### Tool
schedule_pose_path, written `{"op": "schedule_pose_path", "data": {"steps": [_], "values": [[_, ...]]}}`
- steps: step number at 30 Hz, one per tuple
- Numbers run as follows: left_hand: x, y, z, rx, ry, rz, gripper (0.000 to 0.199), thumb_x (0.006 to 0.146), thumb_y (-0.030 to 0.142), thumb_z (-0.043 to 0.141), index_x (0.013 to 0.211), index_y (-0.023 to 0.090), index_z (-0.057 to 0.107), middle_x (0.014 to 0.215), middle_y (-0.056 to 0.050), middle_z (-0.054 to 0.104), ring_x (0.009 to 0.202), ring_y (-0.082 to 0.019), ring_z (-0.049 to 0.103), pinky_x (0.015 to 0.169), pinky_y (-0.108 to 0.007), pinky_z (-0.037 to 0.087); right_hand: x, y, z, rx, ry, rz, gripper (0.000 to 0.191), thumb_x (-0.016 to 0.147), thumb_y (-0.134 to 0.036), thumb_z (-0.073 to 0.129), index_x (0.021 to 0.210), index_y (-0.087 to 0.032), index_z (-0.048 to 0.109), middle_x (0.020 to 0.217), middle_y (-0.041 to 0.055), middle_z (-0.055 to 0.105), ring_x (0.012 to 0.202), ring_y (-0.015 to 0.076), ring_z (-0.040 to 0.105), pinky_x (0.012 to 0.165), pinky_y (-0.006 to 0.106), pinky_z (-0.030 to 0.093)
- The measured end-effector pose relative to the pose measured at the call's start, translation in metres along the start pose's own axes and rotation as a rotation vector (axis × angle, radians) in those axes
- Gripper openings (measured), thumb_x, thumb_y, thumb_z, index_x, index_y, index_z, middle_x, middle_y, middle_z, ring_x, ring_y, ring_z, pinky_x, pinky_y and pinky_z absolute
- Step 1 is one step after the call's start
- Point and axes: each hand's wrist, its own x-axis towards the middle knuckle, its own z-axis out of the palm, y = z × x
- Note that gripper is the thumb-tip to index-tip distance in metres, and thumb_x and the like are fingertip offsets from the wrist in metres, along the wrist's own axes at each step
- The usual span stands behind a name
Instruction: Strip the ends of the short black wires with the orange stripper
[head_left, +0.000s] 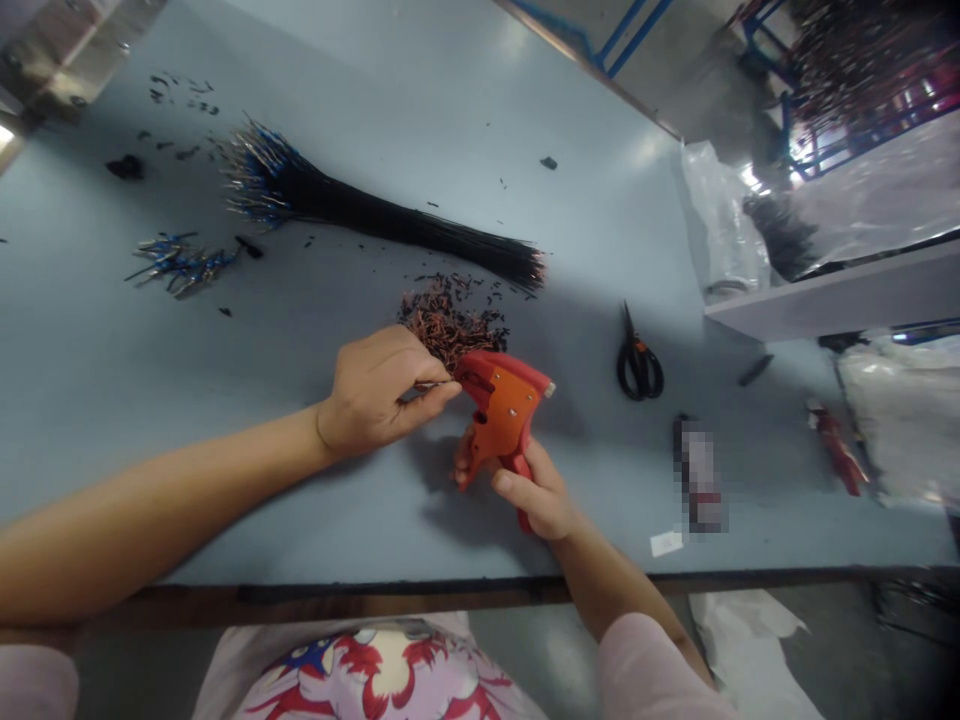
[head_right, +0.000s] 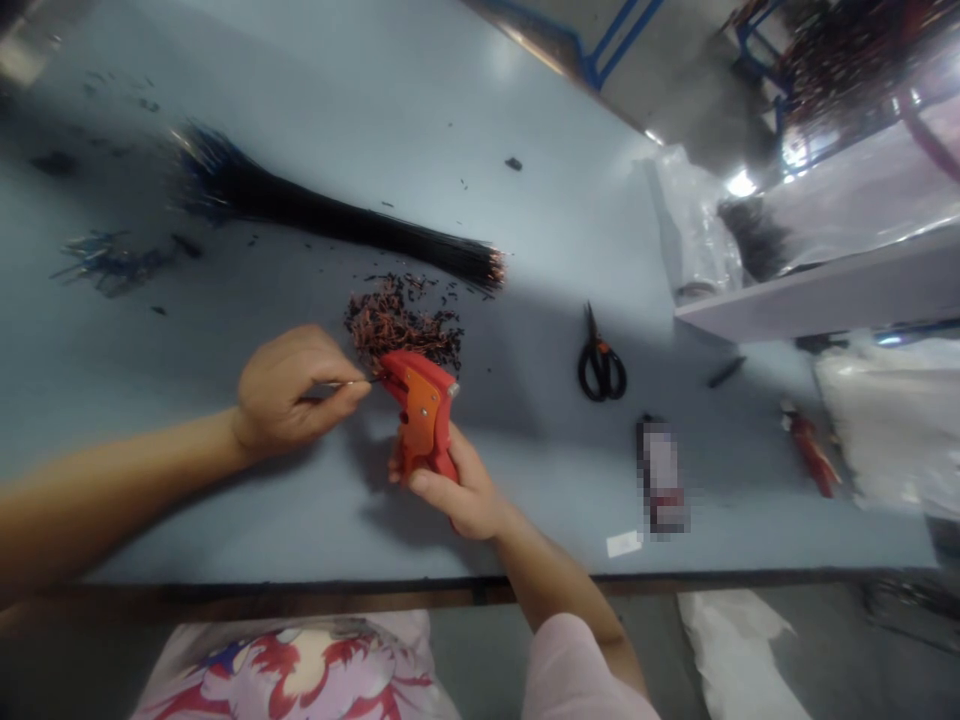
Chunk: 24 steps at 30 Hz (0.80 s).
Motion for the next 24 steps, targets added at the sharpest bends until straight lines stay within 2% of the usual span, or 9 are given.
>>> {"op": "schedule_pose_path", "data": {"steps": [4, 9, 14, 24], "values": [[-0.0003, -0.0009, 0.0019, -0.012, 0.013, 0.024, 0.008, 0.085, 0.024, 0.061, 0.078, 0.02, 0.061, 0.068, -0.001, 0.067, 0.063, -0.013, 0.057, 0.064, -0.027, 0.046, -0.0002, -0.0011, 0.0009, 0.007, -0.001, 0.01, 0.039, 0.084, -0.039, 0.066, 0.114, -0.019, 0.052, 0.094, 0.0073, 0.057, 0.084, 0.0214, 0.058, 0.077, 0.041, 0.051], [0.0001, -0.0005, 0.0024, -0.01, -0.038, -0.003, 0.017, 0.088, 0.028, 0.057, 0.074, 0.021, 0.062, 0.065, 0.0, 0.066, 0.062, -0.013, 0.057, 0.064, -0.027, 0.046, -0.0004, -0.0019, 0.001, -0.011, -0.014, 0.007, 0.04, 0.084, -0.039, 0.067, 0.116, -0.02, 0.052, 0.093, 0.0062, 0.057, 0.083, 0.0209, 0.057, 0.076, 0.04, 0.051], [-0.0001, -0.0005, 0.0013, -0.019, 0.023, 0.026, 0.013, 0.087, 0.026, 0.058, 0.076, 0.02, 0.062, 0.066, 0.0, 0.066, 0.064, -0.012, 0.058, 0.065, -0.026, 0.045, -0.0004, -0.0016, 0.0004, -0.003, -0.027, 0.005, 0.038, 0.085, -0.038, 0.065, 0.115, -0.02, 0.052, 0.095, 0.0067, 0.056, 0.084, 0.0208, 0.057, 0.075, 0.038, 0.051], [0.0005, -0.0019, 0.0035, -0.028, 0.033, 0.058, 0.014, 0.086, 0.024, 0.06, 0.074, 0.017, 0.059, 0.064, 0.0, 0.064, 0.06, -0.012, 0.054, 0.062, -0.025, 0.043, -0.0002, 0.0006, 0.0003, 0.001, -0.007, -0.001, 0.041, 0.082, -0.039, 0.069, 0.114, -0.02, 0.052, 0.094, 0.0066, 0.057, 0.084, 0.0211, 0.058, 0.075, 0.04, 0.052]]}}
